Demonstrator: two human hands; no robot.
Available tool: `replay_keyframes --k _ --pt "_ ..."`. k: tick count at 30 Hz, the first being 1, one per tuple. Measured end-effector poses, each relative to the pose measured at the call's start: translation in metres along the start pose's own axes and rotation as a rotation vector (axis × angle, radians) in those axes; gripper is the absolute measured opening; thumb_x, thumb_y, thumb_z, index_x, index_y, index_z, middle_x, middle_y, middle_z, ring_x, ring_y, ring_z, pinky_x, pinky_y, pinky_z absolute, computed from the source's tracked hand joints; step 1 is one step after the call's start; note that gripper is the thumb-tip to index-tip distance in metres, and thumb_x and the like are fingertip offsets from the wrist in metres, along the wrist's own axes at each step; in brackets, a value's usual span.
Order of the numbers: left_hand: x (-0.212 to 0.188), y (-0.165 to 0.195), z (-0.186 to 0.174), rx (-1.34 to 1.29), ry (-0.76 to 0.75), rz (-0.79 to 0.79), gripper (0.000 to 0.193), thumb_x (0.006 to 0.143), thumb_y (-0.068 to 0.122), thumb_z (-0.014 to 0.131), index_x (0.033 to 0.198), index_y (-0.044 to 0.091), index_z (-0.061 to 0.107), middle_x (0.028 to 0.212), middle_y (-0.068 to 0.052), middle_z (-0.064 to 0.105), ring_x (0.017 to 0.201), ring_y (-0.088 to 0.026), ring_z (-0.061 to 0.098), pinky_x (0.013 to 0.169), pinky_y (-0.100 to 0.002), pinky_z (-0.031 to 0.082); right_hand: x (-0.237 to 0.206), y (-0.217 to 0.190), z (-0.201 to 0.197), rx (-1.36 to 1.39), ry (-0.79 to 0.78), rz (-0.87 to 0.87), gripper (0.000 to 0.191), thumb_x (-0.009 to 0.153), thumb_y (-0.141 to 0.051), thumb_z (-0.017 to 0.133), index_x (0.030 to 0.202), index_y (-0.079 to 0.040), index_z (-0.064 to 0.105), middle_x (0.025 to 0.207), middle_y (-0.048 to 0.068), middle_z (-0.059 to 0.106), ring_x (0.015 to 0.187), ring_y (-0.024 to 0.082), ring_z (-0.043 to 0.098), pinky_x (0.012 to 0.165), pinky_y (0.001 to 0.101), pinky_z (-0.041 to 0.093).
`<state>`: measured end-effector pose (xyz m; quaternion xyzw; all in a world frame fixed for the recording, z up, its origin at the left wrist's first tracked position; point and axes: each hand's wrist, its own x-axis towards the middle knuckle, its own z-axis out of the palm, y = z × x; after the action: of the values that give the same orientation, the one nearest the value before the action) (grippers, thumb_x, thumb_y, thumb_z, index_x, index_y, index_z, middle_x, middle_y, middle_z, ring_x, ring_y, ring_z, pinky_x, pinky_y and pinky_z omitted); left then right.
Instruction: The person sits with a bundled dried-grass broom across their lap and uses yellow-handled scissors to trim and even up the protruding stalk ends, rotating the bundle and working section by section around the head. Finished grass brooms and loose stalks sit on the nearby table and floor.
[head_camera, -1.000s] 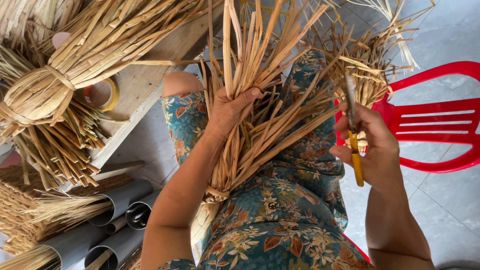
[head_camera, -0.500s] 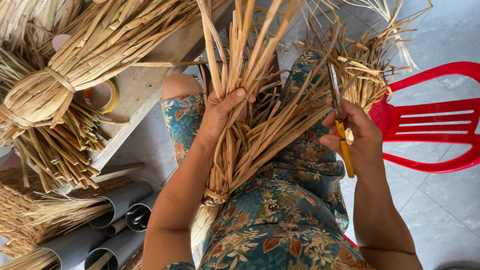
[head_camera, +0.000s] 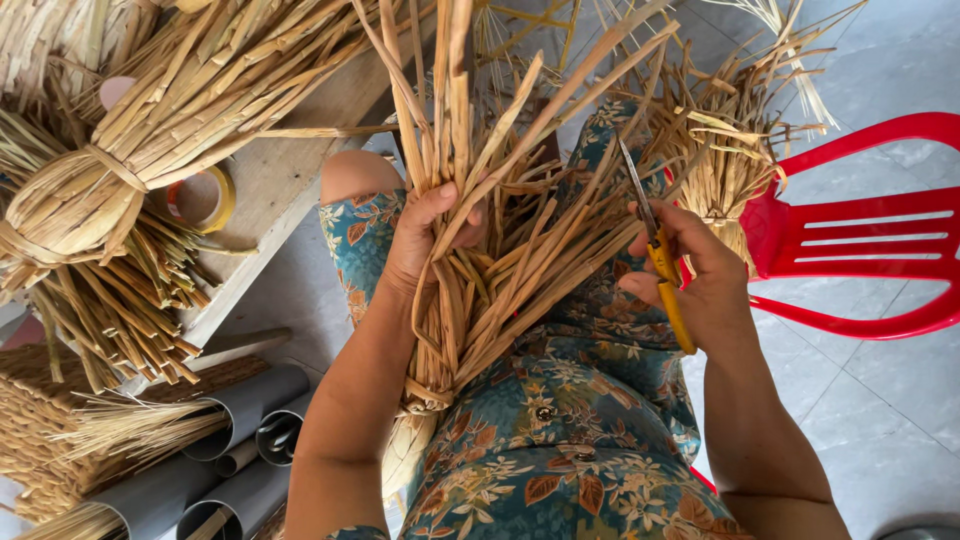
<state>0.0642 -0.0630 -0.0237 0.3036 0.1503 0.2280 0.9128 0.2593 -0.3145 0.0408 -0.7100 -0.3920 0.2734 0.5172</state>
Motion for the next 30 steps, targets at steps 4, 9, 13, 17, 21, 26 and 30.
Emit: replay_keyframes --k 4,9,13,17,21,26,30 --pt "-0.001 0.0 0.0 -0.014 -0.046 0.014 0.049 0.092 0.033 0.072 0.124 -0.004 0.066 0.074 -0.004 0.062 0.053 -0.012 0.041 0.051 -0.028 0.03 -0.002 0.002 -0.003 0.042 0.009 0.018 0.076 0.075 -0.005 0.086 0.146 -0.009 0.058 0.106 0.0 0.064 0.086 0.006 0.056 0.081 0.0222 0.05" --pt "-0.005 -0.001 -0.002 -0.013 -0.034 0.013 0.046 0.091 0.034 0.072 0.119 -0.002 0.067 0.073 -0.003 0.061 0.054 -0.011 0.038 0.053 -0.027 0.028 -0.003 0.01 -0.01 0.126 0.021 -0.036 0.071 0.08 -0.004 0.083 0.146 -0.005 0.057 0.106 0.001 0.064 0.089 0.007 0.057 0.083 0.0214 0.049" --pt "-0.005 -0.001 -0.005 -0.05 -0.054 0.026 0.039 0.092 0.034 0.071 0.114 0.001 0.069 0.072 -0.001 0.056 0.054 -0.011 0.037 0.054 -0.028 0.028 0.0 0.017 -0.016 0.253 0.027 -0.021 0.065 0.086 -0.006 0.081 0.146 -0.002 0.057 0.108 0.003 0.064 0.089 0.007 0.056 0.082 0.0207 0.047" --pt "-0.003 -0.003 -0.009 -0.09 -0.051 -0.007 0.038 0.091 0.035 0.069 0.111 0.003 0.071 0.068 -0.001 0.054 0.054 -0.013 0.037 0.055 -0.03 0.029 0.002 0.022 -0.018 0.453 -0.011 0.076 0.067 0.083 -0.007 0.08 0.145 -0.002 0.056 0.109 0.004 0.064 0.096 0.008 0.059 0.084 0.0208 0.05" --pt "-0.003 -0.005 -0.013 -0.076 -0.066 -0.013 0.036 0.092 0.033 0.069 0.109 0.002 0.071 0.069 -0.001 0.053 0.054 -0.012 0.037 0.055 -0.029 0.029 0.003 0.027 -0.018 0.466 -0.028 0.075 0.066 0.085 -0.009 0.08 0.145 -0.003 0.057 0.109 0.004 0.063 0.094 0.008 0.057 0.082 0.0204 0.048" --pt "0.0 -0.007 -0.017 0.0 -0.071 -0.02 0.037 0.092 0.033 0.069 0.109 0.0 0.069 0.067 -0.001 0.052 0.053 -0.012 0.038 0.055 -0.029 0.029 0.003 0.032 -0.02 0.465 0.096 -0.076 0.059 0.09 -0.014 0.079 0.144 -0.004 0.057 0.109 0.004 0.066 0.094 0.009 0.06 0.085 0.0224 0.048" --pt "0.003 -0.007 -0.021 0.004 -0.151 -0.026 0.037 0.096 0.033 0.068 0.105 -0.003 0.065 0.068 -0.002 0.052 0.054 -0.012 0.038 0.055 -0.029 0.029 0.001 0.032 -0.026 0.332 0.196 -0.175 0.056 0.094 -0.011 0.081 0.145 -0.002 0.058 0.106 0.004 0.064 0.1 0.01 0.061 0.098 0.0262 0.05"
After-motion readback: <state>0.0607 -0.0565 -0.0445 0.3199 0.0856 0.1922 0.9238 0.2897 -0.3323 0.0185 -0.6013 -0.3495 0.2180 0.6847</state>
